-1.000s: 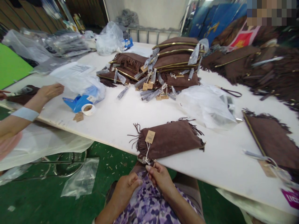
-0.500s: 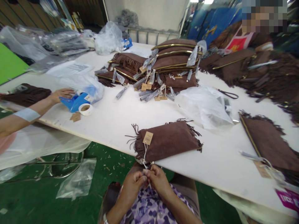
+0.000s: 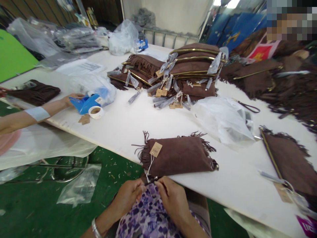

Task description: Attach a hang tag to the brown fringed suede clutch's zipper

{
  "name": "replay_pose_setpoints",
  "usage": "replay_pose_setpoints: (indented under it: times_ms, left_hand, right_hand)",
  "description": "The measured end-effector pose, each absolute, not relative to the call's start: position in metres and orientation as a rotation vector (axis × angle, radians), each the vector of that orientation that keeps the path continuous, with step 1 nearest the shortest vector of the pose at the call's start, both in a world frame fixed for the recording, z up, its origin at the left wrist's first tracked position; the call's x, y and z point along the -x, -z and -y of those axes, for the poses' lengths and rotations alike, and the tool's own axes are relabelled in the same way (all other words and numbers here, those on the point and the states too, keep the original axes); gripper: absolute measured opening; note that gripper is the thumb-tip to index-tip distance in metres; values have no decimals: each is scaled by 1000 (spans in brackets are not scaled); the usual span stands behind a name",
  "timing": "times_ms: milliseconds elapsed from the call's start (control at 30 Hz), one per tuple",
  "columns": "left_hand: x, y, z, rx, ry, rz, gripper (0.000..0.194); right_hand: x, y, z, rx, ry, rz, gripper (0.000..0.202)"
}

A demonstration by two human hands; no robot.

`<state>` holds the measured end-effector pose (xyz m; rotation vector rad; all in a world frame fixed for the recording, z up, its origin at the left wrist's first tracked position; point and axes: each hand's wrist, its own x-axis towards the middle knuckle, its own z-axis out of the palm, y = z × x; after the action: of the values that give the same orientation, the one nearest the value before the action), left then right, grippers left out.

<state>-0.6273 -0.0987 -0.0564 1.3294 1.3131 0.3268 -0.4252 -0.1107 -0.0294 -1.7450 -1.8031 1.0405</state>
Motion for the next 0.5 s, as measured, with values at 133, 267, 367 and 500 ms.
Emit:
replay_pose_setpoints:
  times_ms: [133,267,367,500]
  left_hand:
    - [636,51,96,-1386,-264,-1326,31]
    - [634,44,94,-1443,-237,-1349,32]
    - [636,31,84,-1523,-240,-1363,34]
    - [642,5,59,-1693,-250,-1453,31]
  right_hand:
    - [433,15,80,1468,-648,2471,14]
    - [447,8,35,1082,-426,2889,10]
    - [456,9,8,956,-395,2970,14]
    - [456,19,-9,968,-514,2892,17]
